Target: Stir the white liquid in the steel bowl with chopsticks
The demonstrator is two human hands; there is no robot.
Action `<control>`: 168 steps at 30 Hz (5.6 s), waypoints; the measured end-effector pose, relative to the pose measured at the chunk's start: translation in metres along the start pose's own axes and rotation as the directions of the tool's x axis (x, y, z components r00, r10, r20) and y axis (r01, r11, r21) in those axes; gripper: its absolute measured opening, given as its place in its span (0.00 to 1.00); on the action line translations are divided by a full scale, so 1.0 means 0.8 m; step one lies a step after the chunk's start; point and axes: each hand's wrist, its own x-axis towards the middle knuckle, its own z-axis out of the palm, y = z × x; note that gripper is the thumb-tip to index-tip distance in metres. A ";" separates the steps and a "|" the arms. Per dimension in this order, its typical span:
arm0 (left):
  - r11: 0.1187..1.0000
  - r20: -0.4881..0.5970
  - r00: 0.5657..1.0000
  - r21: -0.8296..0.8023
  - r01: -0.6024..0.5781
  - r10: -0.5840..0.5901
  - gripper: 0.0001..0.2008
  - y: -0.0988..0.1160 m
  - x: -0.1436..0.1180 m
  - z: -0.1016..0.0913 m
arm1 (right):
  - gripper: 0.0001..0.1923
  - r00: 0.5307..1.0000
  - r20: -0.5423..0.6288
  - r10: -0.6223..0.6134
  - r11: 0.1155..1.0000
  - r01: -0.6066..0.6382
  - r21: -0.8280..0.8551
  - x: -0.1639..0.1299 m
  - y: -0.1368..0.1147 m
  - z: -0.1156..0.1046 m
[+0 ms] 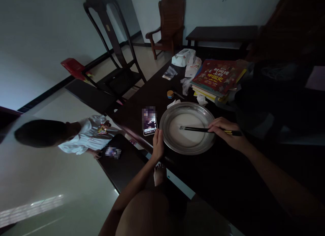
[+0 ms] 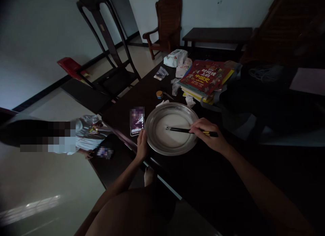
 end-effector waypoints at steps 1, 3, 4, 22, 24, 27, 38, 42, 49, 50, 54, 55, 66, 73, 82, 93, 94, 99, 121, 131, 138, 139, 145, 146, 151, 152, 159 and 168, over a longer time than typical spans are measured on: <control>1.000 -0.001 1.000 0.002 0.001 -0.001 0.29 0.000 0.000 0.000 | 0.12 1.000 -0.027 0.005 1.000 -0.005 -0.001 0.000 0.000 -0.001; 1.000 0.000 1.000 0.000 0.000 0.000 0.29 0.000 0.000 0.000 | 0.15 0.998 -0.054 0.013 1.000 -0.011 0.022 0.000 0.000 -0.003; 1.000 0.003 1.000 -0.004 -0.005 0.005 0.30 0.000 0.000 0.000 | 0.16 0.999 -0.046 0.011 0.999 -0.010 0.036 0.000 -0.001 -0.003; 1.000 0.002 1.000 -0.023 -0.006 0.006 0.29 -0.001 0.000 0.000 | 0.14 0.998 -0.066 0.010 1.000 -0.010 0.003 0.000 0.000 -0.004; 1.000 0.009 1.000 -0.028 -0.008 0.008 0.29 -0.002 0.000 0.001 | 0.16 0.998 -0.064 0.019 0.999 -0.017 0.039 0.000 0.000 -0.007; 1.000 0.007 1.000 -0.020 -0.011 0.011 0.30 -0.001 0.000 0.001 | 0.15 0.999 0.033 0.016 0.998 -0.017 0.059 0.000 -0.001 -0.005; 0.999 -0.016 0.999 -0.011 0.036 -0.037 0.30 -0.004 0.001 0.001 | 0.15 0.999 0.048 0.026 0.999 -0.028 0.039 0.001 -0.003 -0.003; 0.999 -0.012 0.999 -0.018 0.038 -0.038 0.29 -0.007 0.001 0.001 | 0.14 0.999 -0.041 0.020 1.000 -0.019 0.015 0.001 0.000 -0.005; 0.998 0.003 0.998 -0.018 0.058 -0.058 0.29 -0.003 0.000 0.001 | 0.11 0.999 0.035 0.008 1.000 -0.009 0.023 0.000 0.000 -0.004; 0.998 0.007 0.998 -0.021 0.055 -0.055 0.30 -0.002 0.001 0.001 | 0.11 1.000 0.016 0.015 1.000 -0.015 0.009 0.000 0.001 -0.004; 0.998 0.014 0.999 -0.032 0.051 -0.050 0.31 -0.001 0.001 0.001 | 0.16 0.997 -0.078 0.026 1.000 -0.025 0.017 0.000 0.001 -0.006; 0.998 0.011 0.999 -0.033 0.053 -0.052 0.31 -0.001 0.001 0.001 | 0.17 0.998 -0.065 0.020 0.999 -0.018 0.027 0.001 0.000 -0.006; 0.997 -0.019 0.997 0.018 0.070 -0.070 0.29 -0.005 0.000 0.000 | 0.16 1.000 -0.025 -0.014 0.998 0.015 0.053 -0.001 0.003 -0.005; 0.995 -0.032 0.994 0.025 0.101 -0.100 0.27 -0.008 0.000 0.000 | 0.14 0.997 -0.080 0.010 1.000 -0.009 0.012 0.001 0.001 -0.004; 0.997 -0.018 0.997 0.006 0.073 -0.073 0.26 -0.008 0.000 0.000 | 0.12 0.999 -0.049 0.014 1.000 -0.014 0.018 0.000 0.001 -0.003; 0.996 -0.017 0.996 -0.002 0.088 -0.088 0.26 -0.012 0.001 0.000 | 0.14 0.997 -0.081 -0.005 1.000 0.006 0.013 0.000 0.002 -0.004; 0.995 -0.026 0.995 -0.006 0.096 -0.096 0.25 -0.013 0.000 -0.001 | 0.15 0.997 -0.081 0.000 1.000 0.002 0.025 0.000 0.002 -0.004; 0.995 -0.032 0.995 0.004 0.097 -0.096 0.25 -0.014 0.000 -0.001 | 0.12 1.000 0.013 0.002 1.000 -0.002 0.022 0.000 0.001 -0.004; 0.998 -0.031 0.998 0.006 0.059 -0.059 0.28 -0.008 0.000 -0.001 | 0.10 0.999 -0.032 0.016 1.000 -0.016 -0.009 0.000 0.000 -0.003; 0.998 -0.003 0.998 -0.007 0.066 -0.066 0.29 -0.006 0.001 0.001 | 0.11 0.999 -0.034 0.005 1.000 -0.005 -0.018 0.001 0.001 -0.003; 0.998 -0.003 0.998 -0.015 0.056 -0.056 0.31 -0.006 0.000 0.000 | 0.14 1.000 0.021 0.005 1.000 -0.005 0.023 0.000 -0.005 -0.002; 0.998 -0.005 0.998 -0.015 0.055 -0.056 0.31 -0.007 0.000 0.000 | 0.12 1.000 0.026 -0.004 1.000 0.004 0.011 0.001 -0.005 -0.001; 0.996 0.002 0.996 0.004 0.088 -0.088 0.28 -0.008 0.000 -0.001 | 0.17 0.998 -0.058 0.032 0.999 -0.031 0.018 0.000 -0.002 -0.004; 0.995 -0.001 0.995 0.006 0.095 -0.095 0.27 -0.008 0.000 -0.001 | 0.17 0.999 -0.030 0.032 0.999 -0.031 0.027 0.000 -0.003 -0.003; 0.996 -0.016 0.996 0.006 0.090 -0.090 0.26 -0.008 -0.001 -0.002 | 0.12 1.000 -0.029 0.006 1.000 -0.007 -0.019 0.000 -0.004 0.000; 0.996 -0.013 0.996 0.007 0.084 -0.084 0.26 -0.008 -0.001 -0.002 | 0.13 0.998 -0.060 0.018 0.999 -0.020 -0.025 0.000 -0.004 -0.001; 0.996 -0.030 0.995 0.005 0.091 -0.091 0.26 -0.010 -0.001 -0.002 | 0.13 1.000 0.025 0.004 1.000 -0.004 0.008 0.000 -0.005 0.000; 0.998 -0.027 0.997 0.005 0.070 -0.070 0.29 -0.010 0.000 -0.002 | 0.14 1.000 0.021 0.020 0.999 -0.020 0.041 -0.002 -0.002 -0.003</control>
